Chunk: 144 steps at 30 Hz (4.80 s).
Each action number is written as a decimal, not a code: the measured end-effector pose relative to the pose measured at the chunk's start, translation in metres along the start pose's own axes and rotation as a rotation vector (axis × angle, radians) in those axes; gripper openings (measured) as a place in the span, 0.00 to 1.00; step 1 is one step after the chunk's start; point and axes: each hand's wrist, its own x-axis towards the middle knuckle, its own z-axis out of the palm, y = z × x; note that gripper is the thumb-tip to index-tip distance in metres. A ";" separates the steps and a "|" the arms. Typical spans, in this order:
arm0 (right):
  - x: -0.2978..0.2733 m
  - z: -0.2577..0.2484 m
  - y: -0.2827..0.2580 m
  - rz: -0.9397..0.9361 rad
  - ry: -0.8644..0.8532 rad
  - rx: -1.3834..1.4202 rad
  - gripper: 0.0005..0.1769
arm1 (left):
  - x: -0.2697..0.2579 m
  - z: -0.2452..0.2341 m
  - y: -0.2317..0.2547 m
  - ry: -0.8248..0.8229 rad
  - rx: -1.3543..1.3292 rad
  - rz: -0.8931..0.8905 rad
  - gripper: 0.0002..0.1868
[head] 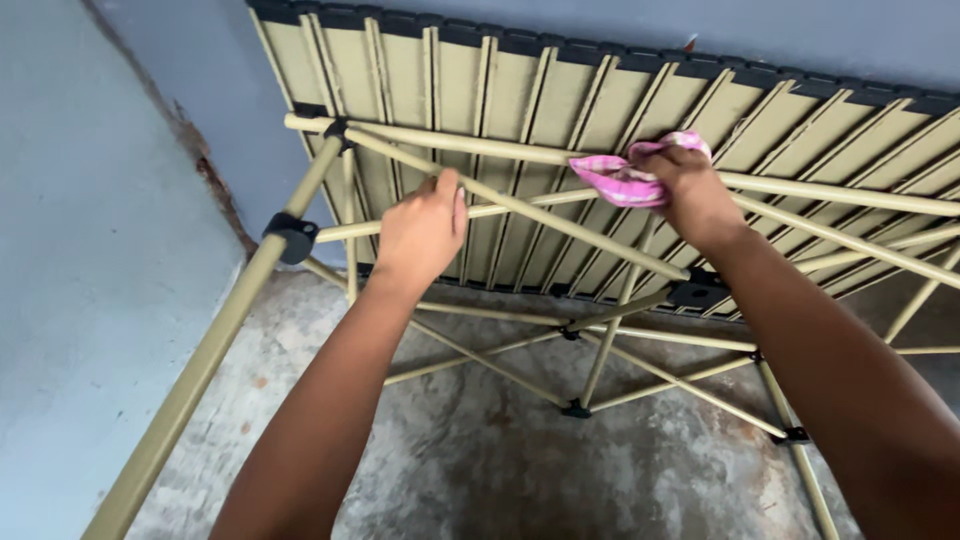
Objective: The person wipes the frame and underside of a folding table with a pink cloth. They clean the metal legs and crossbars, then flip the table to wipe the top surface before returning it to its original position.
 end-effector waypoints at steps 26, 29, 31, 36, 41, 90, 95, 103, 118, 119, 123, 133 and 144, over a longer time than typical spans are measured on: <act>0.145 0.044 -0.194 0.320 -0.539 0.370 0.20 | -0.068 -0.033 -0.028 0.058 0.322 0.415 0.37; 0.161 0.083 -0.214 -0.033 -0.160 0.354 0.32 | -0.067 -0.021 -0.035 0.026 0.251 0.381 0.32; 0.159 0.094 -0.214 -0.204 0.058 0.425 0.32 | -0.066 -0.017 -0.039 0.025 0.214 0.387 0.30; 0.088 0.076 -0.202 -0.296 0.310 0.393 0.30 | -0.067 -0.017 -0.050 0.017 0.241 0.450 0.28; -0.025 0.067 -0.204 -0.076 0.391 0.510 0.29 | -0.064 -0.014 -0.046 0.016 0.195 0.410 0.27; -0.115 0.213 0.096 0.630 0.459 0.766 0.13 | -0.060 0.173 0.178 -0.040 -0.641 0.251 0.10; -0.194 0.265 0.056 0.488 0.438 0.842 0.16 | -0.057 0.179 0.174 -0.054 -0.737 0.259 0.11; -0.256 0.304 -0.046 0.806 0.450 0.729 0.18 | -0.061 0.179 0.176 -0.008 -0.739 0.238 0.10; -0.303 0.286 -0.069 0.986 0.023 0.562 0.15 | -0.059 0.157 0.178 -0.180 -0.814 0.119 0.12; -0.287 0.262 -0.071 1.066 -0.018 0.585 0.20 | -0.059 0.154 0.173 -0.202 -0.779 0.151 0.14; -0.212 0.168 -0.095 1.265 0.293 0.986 0.39 | -0.070 0.150 0.142 -0.246 -0.644 0.269 0.24; -0.193 0.208 -0.098 0.738 0.612 0.991 0.21 | -0.120 0.171 0.059 -0.954 -0.601 0.191 0.38; -0.206 0.299 -0.083 0.677 0.073 0.521 0.38 | -0.151 0.151 -0.026 -1.196 0.011 0.011 0.28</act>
